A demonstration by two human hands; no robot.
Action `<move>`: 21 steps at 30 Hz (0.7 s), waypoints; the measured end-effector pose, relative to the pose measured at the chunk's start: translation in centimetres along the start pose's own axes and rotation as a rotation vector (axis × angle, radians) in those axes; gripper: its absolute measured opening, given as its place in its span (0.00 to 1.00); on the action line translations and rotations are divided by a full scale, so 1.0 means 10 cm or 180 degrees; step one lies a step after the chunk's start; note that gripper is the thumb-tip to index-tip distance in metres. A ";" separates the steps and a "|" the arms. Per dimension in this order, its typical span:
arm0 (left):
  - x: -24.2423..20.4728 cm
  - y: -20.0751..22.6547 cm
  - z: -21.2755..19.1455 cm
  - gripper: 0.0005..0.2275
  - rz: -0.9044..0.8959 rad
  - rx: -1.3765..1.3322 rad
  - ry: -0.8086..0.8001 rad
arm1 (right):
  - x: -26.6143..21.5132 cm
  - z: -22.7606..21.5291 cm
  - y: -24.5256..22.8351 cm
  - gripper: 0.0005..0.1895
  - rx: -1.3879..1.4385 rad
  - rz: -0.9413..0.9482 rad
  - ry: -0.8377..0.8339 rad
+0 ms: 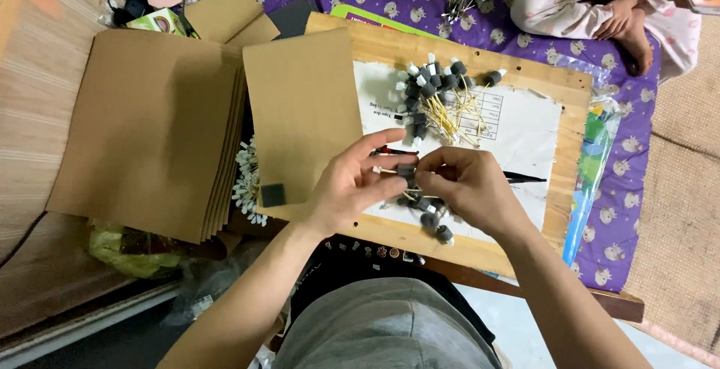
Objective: Assembling small white decorative or electrical components onto a wire base
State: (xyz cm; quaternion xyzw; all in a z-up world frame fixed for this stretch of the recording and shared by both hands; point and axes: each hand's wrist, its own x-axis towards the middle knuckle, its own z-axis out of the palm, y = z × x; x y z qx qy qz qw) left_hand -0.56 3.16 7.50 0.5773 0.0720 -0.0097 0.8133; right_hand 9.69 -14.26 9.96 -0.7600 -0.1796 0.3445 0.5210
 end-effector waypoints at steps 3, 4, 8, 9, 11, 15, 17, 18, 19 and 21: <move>-0.07 0.07 0.09 0.27 0.0226 0.0431 0.0136 | 0.00 -0.02 -0.05 0.04 0.0480 0.0186 -0.0150; -0.08 0.09 0.10 0.27 0.0227 0.0429 0.0137 | 0.02 -0.02 0.00 0.04 0.0477 0.0187 -0.0150; -0.11 0.12 0.14 0.24 0.0597 0.1035 0.0273 | 0.05 -0.01 0.16 0.05 0.1049 0.0280 -0.0452; -0.11 0.11 0.14 0.23 0.0742 0.1227 0.0290 | 0.05 -0.01 0.19 0.05 0.1180 0.0282 -0.0536; -0.09 0.11 0.12 0.19 0.0872 0.1339 0.0354 | -0.01 0.03 0.02 0.04 0.1445 0.0352 -0.0634; -0.05 0.05 0.10 0.07 0.1049 0.1526 0.0526 | 0.07 0.01 0.12 0.19 0.1470 0.0282 -0.0330; -0.07 0.04 0.13 0.05 0.1125 0.1632 0.0364 | 0.15 -0.08 0.15 0.23 0.1583 0.0604 0.0173; -0.08 0.04 0.15 0.02 0.1207 0.1742 0.0218 | 0.19 -0.13 0.17 0.29 0.1684 0.0921 0.0664; -0.04 -0.09 0.12 0.02 0.1213 0.1733 0.0208 | 0.17 -0.21 0.18 0.29 0.1679 0.0919 0.0677; 0.02 -0.33 0.04 0.02 0.0736 0.1370 0.0282 | 0.12 -0.36 0.18 0.25 0.0792 0.0434 0.1438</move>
